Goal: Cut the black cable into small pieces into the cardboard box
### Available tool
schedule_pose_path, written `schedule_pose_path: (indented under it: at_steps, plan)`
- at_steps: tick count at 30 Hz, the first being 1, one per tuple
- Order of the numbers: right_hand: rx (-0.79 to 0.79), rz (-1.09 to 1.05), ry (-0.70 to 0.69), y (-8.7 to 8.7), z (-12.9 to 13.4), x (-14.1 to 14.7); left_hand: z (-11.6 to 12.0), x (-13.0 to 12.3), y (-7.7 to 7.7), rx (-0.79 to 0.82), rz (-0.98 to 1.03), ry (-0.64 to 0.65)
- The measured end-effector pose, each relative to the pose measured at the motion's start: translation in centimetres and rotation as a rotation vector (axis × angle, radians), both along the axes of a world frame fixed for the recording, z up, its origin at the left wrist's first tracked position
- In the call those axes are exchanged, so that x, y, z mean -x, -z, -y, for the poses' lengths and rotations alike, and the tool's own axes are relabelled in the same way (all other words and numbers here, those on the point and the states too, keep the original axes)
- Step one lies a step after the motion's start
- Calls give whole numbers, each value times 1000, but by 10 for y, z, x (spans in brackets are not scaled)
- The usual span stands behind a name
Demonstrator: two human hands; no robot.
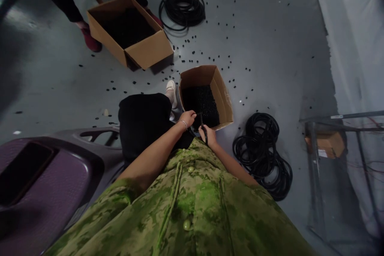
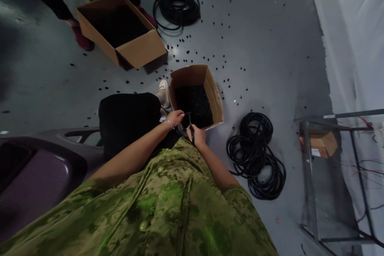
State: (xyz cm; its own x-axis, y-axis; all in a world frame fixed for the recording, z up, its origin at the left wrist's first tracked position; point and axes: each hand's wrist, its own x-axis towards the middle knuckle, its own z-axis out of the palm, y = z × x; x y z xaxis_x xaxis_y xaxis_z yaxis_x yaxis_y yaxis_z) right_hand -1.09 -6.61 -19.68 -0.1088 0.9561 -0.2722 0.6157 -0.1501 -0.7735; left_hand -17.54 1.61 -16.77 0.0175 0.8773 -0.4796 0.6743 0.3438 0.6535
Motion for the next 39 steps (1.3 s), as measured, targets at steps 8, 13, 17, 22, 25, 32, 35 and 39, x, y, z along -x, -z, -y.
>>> schedule_pose_path:
  at_steps: [8,13,17,22,25,32,35,39]
  plan:
    - [15,93,10,22,-4,4,-2,2,6,-13,-28,-16]
    - [37,146,16,15,-7,5,-3,1,4,-8,-39,-1]
    - [20,-6,39,8,-5,2,-3,0,3,-4,-4,-7]
    - [155,-192,75,8,-1,0,-1,-2,1,-4,66,-24]
    - [180,-247,76,9,-3,2,1,-2,-4,-14,81,-16]
    - [215,-272,119,6,-8,5,4,-4,-15,-6,83,39]
    - [234,-294,146,3,-8,6,5,-4,-17,-8,77,58]
    - [208,-308,146,0,-8,7,5,-4,-20,-2,50,89]
